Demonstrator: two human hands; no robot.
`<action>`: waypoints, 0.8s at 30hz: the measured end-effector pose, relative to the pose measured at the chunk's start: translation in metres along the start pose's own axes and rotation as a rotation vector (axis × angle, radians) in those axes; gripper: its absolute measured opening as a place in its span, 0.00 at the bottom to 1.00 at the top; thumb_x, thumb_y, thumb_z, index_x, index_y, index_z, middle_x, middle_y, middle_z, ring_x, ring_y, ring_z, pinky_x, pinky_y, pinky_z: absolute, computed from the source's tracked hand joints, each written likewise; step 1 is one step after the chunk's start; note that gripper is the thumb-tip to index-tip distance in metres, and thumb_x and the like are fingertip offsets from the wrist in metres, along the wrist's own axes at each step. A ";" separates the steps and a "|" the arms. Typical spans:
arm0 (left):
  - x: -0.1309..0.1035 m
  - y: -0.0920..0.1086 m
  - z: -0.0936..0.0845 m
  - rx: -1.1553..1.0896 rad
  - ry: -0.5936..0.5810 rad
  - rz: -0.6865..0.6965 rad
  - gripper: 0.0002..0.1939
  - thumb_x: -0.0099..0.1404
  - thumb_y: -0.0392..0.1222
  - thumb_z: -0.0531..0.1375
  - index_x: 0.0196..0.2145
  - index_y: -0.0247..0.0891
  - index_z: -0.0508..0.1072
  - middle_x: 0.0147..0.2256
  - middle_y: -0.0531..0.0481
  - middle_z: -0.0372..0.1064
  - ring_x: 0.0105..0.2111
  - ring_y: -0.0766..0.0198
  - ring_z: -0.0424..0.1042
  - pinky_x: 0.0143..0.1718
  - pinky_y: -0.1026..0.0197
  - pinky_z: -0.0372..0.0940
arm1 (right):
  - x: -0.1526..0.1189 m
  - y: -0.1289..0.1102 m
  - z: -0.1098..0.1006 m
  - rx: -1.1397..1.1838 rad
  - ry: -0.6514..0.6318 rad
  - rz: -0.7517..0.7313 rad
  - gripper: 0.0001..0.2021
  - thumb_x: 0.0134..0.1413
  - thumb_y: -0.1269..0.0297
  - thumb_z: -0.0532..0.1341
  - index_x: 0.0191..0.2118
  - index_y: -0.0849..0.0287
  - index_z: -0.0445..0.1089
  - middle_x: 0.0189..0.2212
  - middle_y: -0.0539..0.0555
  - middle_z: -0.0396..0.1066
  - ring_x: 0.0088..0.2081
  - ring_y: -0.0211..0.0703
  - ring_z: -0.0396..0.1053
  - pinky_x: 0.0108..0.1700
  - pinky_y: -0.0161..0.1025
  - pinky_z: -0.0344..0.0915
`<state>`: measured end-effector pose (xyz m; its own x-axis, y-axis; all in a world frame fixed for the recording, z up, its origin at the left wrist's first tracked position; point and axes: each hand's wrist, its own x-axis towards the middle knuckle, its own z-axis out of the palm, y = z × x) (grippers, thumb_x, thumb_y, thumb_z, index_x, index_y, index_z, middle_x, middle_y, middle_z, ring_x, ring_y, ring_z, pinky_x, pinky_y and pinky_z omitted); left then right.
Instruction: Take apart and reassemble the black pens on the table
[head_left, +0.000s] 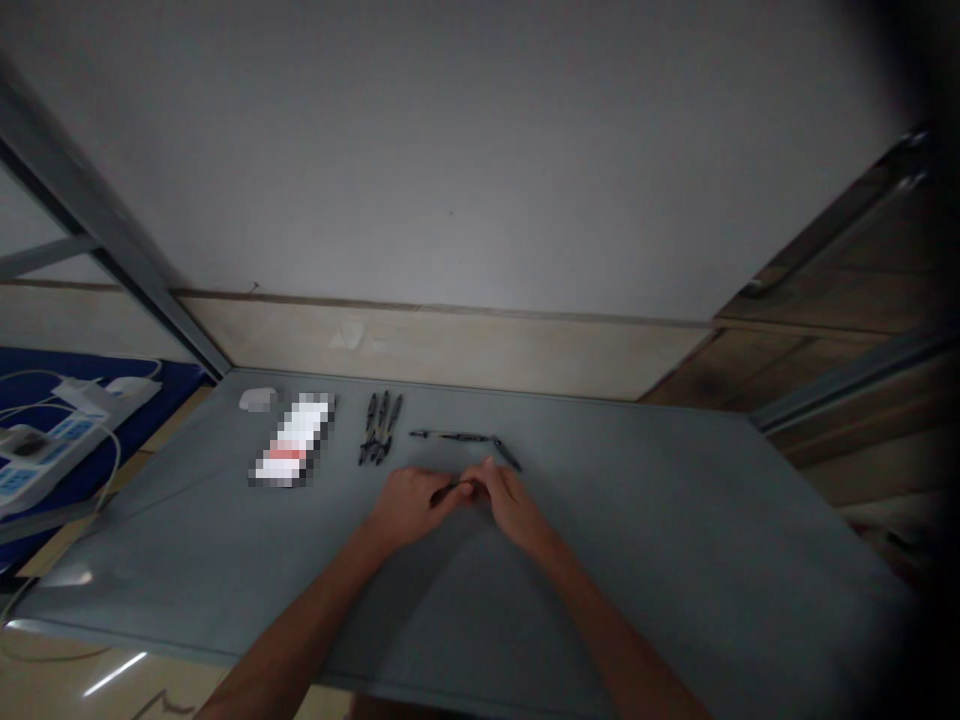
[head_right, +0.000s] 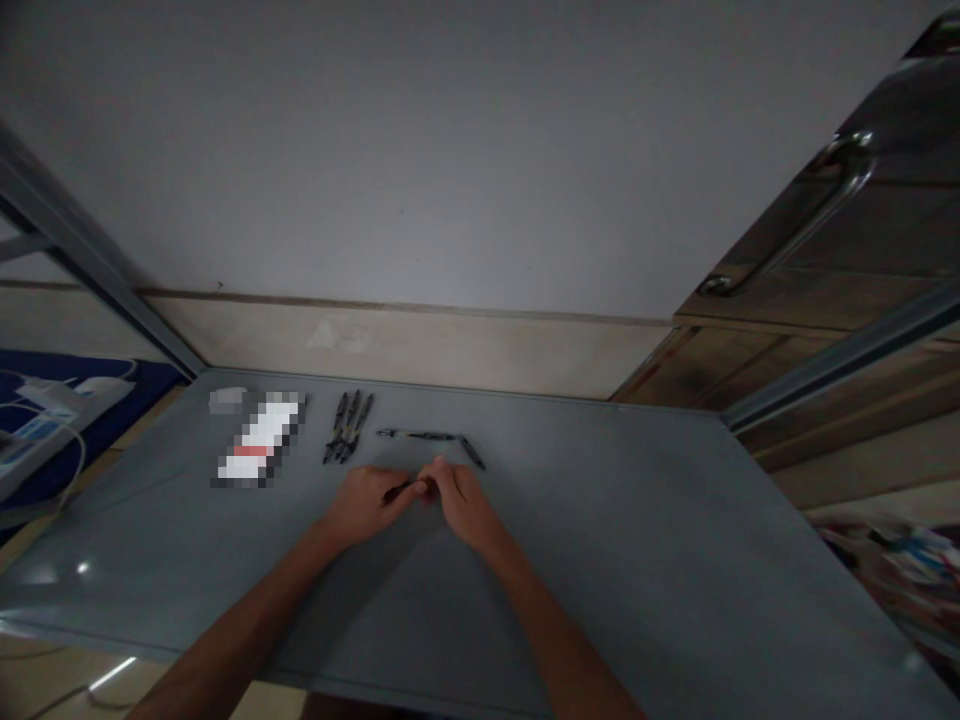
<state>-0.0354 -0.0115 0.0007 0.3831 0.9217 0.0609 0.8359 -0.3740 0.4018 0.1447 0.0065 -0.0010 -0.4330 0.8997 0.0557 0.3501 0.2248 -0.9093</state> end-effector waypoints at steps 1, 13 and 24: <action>0.001 0.000 0.000 0.007 0.014 -0.012 0.31 0.70 0.59 0.42 0.25 0.38 0.73 0.22 0.49 0.71 0.24 0.64 0.70 0.26 0.64 0.52 | 0.002 0.003 -0.004 -0.030 0.090 -0.010 0.30 0.67 0.50 0.35 0.27 0.54 0.68 0.25 0.53 0.70 0.31 0.44 0.68 0.38 0.39 0.62; 0.003 -0.003 0.000 -0.002 0.047 -0.066 0.32 0.70 0.60 0.41 0.25 0.38 0.73 0.23 0.48 0.72 0.25 0.64 0.70 0.27 0.64 0.53 | 0.010 0.038 -0.033 -0.793 0.472 0.032 0.05 0.58 0.66 0.56 0.35 0.58 0.69 0.36 0.61 0.69 0.43 0.56 0.65 0.47 0.50 0.61; 0.005 -0.004 -0.003 0.015 0.075 -0.130 0.31 0.70 0.59 0.41 0.27 0.38 0.73 0.25 0.47 0.73 0.26 0.63 0.71 0.28 0.63 0.54 | 0.008 0.006 -0.019 0.275 0.185 0.026 0.12 0.55 0.58 0.61 0.43 0.57 0.71 0.25 0.49 0.68 0.28 0.39 0.65 0.31 0.35 0.61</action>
<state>-0.0386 -0.0052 0.0024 0.2410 0.9674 0.0776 0.8824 -0.2517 0.3974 0.1589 0.0221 0.0018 -0.2597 0.9622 0.0823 0.1104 0.1142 -0.9873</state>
